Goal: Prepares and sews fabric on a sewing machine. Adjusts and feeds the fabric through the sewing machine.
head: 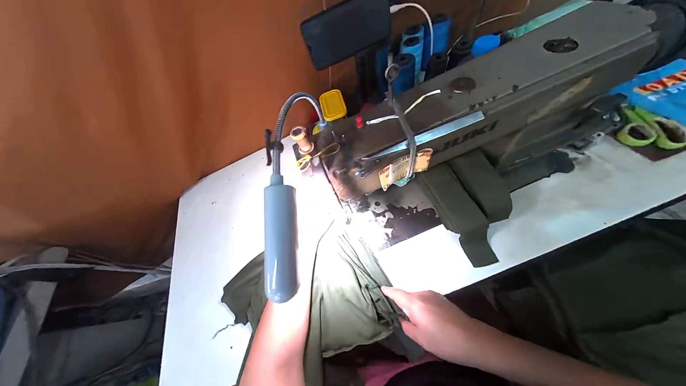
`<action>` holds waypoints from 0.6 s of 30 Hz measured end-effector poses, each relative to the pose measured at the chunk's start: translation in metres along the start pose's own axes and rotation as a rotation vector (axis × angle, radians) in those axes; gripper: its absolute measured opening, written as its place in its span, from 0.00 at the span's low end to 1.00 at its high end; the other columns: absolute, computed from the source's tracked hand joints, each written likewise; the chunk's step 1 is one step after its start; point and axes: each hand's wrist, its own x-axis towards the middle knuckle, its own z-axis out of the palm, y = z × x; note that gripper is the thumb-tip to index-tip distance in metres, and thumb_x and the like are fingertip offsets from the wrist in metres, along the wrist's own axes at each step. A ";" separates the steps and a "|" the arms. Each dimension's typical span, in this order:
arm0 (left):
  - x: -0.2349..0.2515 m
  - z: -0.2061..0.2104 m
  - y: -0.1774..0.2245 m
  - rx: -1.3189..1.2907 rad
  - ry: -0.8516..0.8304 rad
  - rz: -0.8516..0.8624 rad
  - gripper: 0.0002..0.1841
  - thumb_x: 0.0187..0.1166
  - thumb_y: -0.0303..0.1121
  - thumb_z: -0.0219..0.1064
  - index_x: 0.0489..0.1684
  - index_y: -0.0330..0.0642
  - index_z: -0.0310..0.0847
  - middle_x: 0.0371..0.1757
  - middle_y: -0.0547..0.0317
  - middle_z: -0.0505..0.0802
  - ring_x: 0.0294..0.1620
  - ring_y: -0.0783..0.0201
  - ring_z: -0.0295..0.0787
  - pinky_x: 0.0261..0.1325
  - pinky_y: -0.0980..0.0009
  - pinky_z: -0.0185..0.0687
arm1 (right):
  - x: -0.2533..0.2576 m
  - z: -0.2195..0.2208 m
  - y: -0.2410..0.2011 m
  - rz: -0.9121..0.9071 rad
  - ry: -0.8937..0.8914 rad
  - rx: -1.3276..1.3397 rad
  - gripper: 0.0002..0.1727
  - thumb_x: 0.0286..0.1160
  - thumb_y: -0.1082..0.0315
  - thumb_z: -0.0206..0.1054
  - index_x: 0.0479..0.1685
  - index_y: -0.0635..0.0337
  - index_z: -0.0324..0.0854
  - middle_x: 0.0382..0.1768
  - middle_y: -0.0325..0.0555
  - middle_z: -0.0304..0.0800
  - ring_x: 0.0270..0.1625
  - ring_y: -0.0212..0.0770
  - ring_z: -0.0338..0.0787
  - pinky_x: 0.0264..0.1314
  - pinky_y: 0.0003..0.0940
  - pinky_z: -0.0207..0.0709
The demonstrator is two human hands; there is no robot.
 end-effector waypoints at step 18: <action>-0.224 -0.204 0.008 -0.659 -0.527 -0.410 0.21 0.81 0.45 0.61 0.43 0.33 0.89 0.35 0.57 0.94 0.33 0.68 0.90 0.45 0.64 0.87 | -0.003 0.036 0.041 -0.389 0.469 0.188 0.17 0.64 0.81 0.57 0.46 0.70 0.90 0.42 0.55 0.93 0.43 0.41 0.90 0.50 0.34 0.84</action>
